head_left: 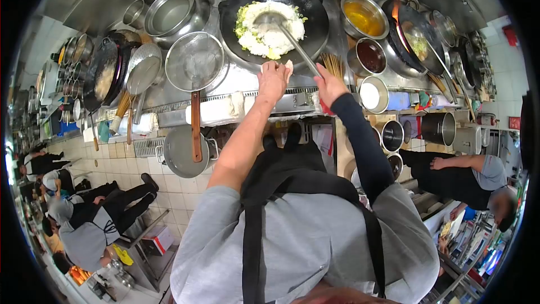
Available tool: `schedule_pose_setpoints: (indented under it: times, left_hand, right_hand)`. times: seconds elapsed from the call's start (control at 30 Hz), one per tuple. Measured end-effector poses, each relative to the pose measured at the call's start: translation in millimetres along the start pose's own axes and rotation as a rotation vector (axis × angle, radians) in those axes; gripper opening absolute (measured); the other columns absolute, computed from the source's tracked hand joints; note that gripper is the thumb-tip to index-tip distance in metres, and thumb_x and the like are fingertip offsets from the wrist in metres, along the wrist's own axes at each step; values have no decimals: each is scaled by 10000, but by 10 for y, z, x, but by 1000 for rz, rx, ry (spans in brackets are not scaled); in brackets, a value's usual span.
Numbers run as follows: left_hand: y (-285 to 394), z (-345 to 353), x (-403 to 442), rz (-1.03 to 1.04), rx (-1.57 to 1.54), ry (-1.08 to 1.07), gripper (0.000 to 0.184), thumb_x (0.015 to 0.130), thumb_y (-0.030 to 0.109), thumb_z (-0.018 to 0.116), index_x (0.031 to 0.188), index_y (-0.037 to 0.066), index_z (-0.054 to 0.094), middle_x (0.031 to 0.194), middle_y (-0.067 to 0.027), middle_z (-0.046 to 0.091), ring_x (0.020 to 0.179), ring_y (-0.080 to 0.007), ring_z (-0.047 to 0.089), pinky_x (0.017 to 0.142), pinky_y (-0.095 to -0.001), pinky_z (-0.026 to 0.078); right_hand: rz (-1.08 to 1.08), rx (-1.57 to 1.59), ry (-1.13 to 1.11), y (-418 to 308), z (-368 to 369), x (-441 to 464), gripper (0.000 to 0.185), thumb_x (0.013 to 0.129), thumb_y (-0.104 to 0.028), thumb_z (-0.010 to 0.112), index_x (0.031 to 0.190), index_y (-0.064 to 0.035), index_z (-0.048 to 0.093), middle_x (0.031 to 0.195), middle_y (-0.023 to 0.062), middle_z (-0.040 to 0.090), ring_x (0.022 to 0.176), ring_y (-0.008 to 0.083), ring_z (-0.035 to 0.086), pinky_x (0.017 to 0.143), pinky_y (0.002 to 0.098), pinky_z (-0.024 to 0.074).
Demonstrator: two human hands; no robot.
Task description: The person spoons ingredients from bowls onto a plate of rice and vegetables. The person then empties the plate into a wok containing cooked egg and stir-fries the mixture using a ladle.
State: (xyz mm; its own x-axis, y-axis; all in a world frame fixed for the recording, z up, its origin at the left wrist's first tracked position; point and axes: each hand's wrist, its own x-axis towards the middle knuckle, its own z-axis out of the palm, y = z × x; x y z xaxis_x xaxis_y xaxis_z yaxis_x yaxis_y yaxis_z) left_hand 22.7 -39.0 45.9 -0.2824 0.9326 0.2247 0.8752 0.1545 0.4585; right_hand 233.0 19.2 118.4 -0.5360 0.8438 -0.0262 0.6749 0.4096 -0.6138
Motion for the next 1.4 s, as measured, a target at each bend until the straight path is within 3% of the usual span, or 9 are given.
schedule_pose_setpoints:
  times: [0.3, 0.37, 0.57, 0.63, 0.87, 1.03, 1.1, 1.17, 1.4]
  left_hand:
    - [-211, -60, 189, 132, -56, -312, 399, 1093, 355, 444, 1055, 52, 701, 1055, -170, 712, 1081, -348, 626, 1010, -475, 437]
    - [-243, -65, 288, 103, -61, -409, 453, 1109, 373, 395, 1064, 41, 700, 1091, -183, 723, 1090, -342, 640, 1023, -472, 431]
    - [-334, 2, 280, 120, -76, -430, 499, 1127, 378, 350, 1096, 15, 691, 1143, -230, 727, 1089, -385, 650, 1049, -482, 420]
    - [-343, 84, 265, 129, -95, -379, 503, 1128, 378, 347, 1096, 9, 687, 1139, -240, 724, 1092, -399, 646, 1054, -490, 420]
    - [-167, 29, 150, 17, -142, -232, 524, 1078, 414, 448, 891, -6, 700, 1031, -257, 723, 1030, -470, 603, 988, -522, 452]
    - [237, -824, -9, 29, -176, -216, 396, 1060, 339, 519, 940, 13, 710, 997, -248, 731, 958, -459, 648, 891, -531, 513]
    - [220, -831, -42, 31, -187, -278, 401, 1060, 339, 516, 924, 13, 706, 956, -251, 730, 925, -465, 654, 880, -533, 519]
    - [116, -357, -332, 99, -220, -187, 400, 1061, 326, 507, 928, -6, 686, 919, -266, 719, 904, -463, 652, 853, -549, 527]
    - [8, -378, -1048, 175, -179, -220, 335, 1072, 270, 535, 910, 1, 654, 880, -246, 681, 896, -454, 611, 866, -552, 469]
  right_hand:
    - [207, 190, -50, -149, -103, -680, 487, 1037, -239, 573, 1488, -64, 518, 1098, 303, 699, 1030, 496, 669, 919, 501, 535]
    - [-33, 73, 70, -44, -221, -994, 473, 1049, -229, 536, 1500, -86, 522, 1265, 284, 658, 1157, 447, 648, 1021, 480, 490]
    - [-106, -4, 232, 360, 101, -371, 488, 1041, -336, 577, 1481, -127, 544, 813, 230, 725, 795, 484, 690, 767, 550, 541]
    - [251, 38, 98, -81, 330, -398, 497, 1055, -328, 546, 1526, -178, 490, 881, 267, 722, 842, 500, 688, 789, 574, 532]
    - [76, 170, -60, -220, -265, -759, 346, 1047, -265, 570, 1261, 4, 608, 884, 278, 696, 846, 471, 678, 769, 506, 538]
    - [185, 203, -326, -528, -1150, -1185, 229, 1046, -223, 552, 1054, -6, 624, 681, 99, 606, 579, 243, 642, 596, 409, 519]
    - [427, 185, -472, -641, -1105, -970, 249, 1033, -236, 564, 1004, 3, 630, 693, 133, 621, 597, 264, 657, 610, 432, 522]
    - [25, -14, -264, -149, -618, -772, 289, 994, -261, 600, 1023, 23, 641, 813, 264, 678, 770, 431, 681, 748, 517, 535]
    - [21, 77, 66, -341, 0, -1080, 256, 989, -201, 625, 1147, 1, 611, 918, 293, 691, 891, 499, 669, 785, 549, 531]
